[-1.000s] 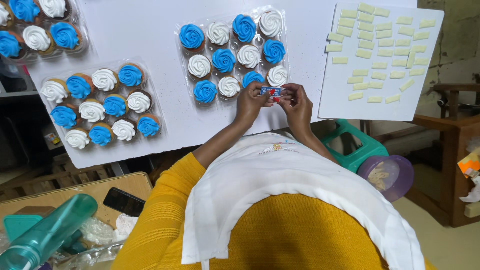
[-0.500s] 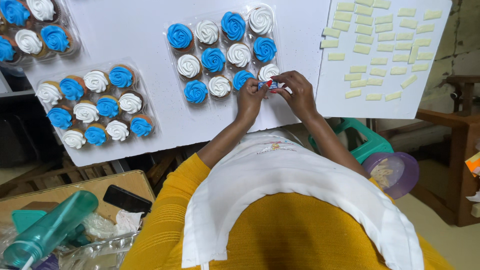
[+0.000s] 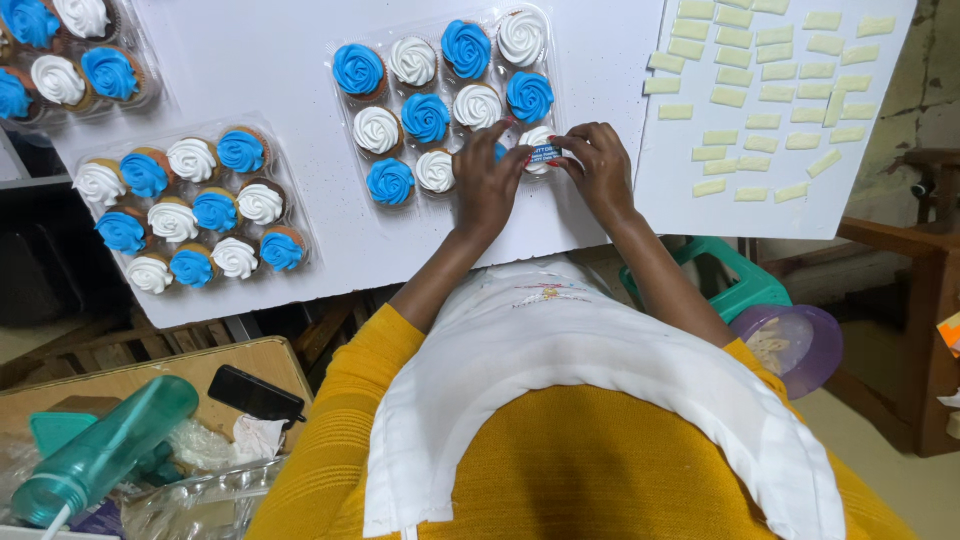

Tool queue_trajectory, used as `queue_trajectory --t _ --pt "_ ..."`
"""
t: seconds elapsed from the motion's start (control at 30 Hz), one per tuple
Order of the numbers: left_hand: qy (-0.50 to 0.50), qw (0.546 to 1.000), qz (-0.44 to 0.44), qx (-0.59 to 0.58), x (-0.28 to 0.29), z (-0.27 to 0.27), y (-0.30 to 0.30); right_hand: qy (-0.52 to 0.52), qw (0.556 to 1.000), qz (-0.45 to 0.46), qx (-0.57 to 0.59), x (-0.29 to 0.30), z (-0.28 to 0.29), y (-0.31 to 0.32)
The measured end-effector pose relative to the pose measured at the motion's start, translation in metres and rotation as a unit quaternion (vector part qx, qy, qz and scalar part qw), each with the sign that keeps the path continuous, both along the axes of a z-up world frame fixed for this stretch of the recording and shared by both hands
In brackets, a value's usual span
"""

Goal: The person organizes trays of cupcakes on a table and attaches small labels or decorations to the tops of the cupcakes by hand.

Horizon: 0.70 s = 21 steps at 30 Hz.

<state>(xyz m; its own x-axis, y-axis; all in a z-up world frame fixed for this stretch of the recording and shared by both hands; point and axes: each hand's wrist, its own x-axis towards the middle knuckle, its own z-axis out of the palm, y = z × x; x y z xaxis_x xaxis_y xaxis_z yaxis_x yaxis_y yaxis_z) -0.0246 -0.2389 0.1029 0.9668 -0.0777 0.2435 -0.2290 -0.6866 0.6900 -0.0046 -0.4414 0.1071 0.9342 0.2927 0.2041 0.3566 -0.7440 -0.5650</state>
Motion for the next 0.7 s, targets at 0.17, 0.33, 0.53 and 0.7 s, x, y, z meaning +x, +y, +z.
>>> queue_trajectory --t 0.17,0.33,0.53,0.7 --pt "-0.084 0.981 -0.108 0.137 -0.002 -0.026 0.008 -0.013 1.000 0.006 -0.010 0.002 -0.014 -0.004" --pt "-0.070 0.982 -0.114 0.135 -0.003 -0.030 0.009 -0.024 0.997 -0.063 0.025 -0.004 -0.003 -0.015" --pt "-0.084 0.984 -0.122 0.098 -0.007 -0.027 0.013 -0.066 0.932 -0.344 0.090 -0.044 -0.035 -0.113" --pt "0.124 0.979 -0.134 -0.092 -0.051 -0.049 0.013 -0.066 0.848 -0.525 0.039 -0.101 -0.080 -0.223"
